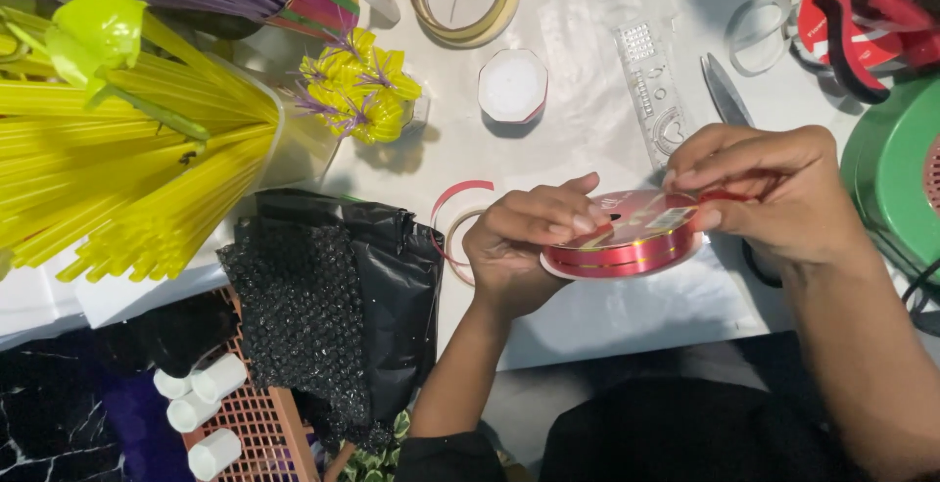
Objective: Applying double-sided tape to a decorative ribbon and wrapping it around a small container base.
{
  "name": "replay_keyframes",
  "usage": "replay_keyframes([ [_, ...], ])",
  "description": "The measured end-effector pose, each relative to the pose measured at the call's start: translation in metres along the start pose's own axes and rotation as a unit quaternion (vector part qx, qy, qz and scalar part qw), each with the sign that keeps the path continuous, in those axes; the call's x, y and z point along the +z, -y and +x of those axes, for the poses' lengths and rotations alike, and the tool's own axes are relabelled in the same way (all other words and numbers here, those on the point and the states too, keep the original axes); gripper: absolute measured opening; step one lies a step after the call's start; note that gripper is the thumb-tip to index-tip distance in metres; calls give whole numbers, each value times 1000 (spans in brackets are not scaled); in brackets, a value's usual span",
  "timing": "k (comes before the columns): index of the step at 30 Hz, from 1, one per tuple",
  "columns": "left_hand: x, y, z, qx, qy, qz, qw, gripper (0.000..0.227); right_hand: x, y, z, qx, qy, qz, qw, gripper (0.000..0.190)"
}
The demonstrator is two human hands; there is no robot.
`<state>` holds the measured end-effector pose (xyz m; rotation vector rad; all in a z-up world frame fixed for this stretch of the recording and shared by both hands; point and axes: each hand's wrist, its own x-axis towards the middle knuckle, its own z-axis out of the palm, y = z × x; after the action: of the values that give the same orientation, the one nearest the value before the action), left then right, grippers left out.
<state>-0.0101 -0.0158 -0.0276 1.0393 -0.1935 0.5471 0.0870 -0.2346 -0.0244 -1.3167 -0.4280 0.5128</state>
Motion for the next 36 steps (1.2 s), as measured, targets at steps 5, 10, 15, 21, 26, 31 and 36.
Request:
replay_keyframes([
  [5,2,-1,2,7,3,16,1000,32,-2,4,-4,1,-2,-19,1000,37],
  [10,3,-1,-1,-23,14,-30,999,29,0,1,1,16,34,2,999,48],
  [15,7,-7,2,-52,19,-35,998,33,17,-1,-3,-11,104,87,991,40],
  [21,-8,-20,14,25,154,323,933,33,6,16,0,-36,52,-73,995,34],
  [26,3,-18,21,100,235,449,856,23,27,56,24,-47,98,-232,967,25],
  [31,5,-21,20,70,221,481,846,31,39,69,29,-68,99,-299,947,21],
  [36,5,-20,21,136,198,427,872,22,49,73,23,-73,48,-303,949,23],
])
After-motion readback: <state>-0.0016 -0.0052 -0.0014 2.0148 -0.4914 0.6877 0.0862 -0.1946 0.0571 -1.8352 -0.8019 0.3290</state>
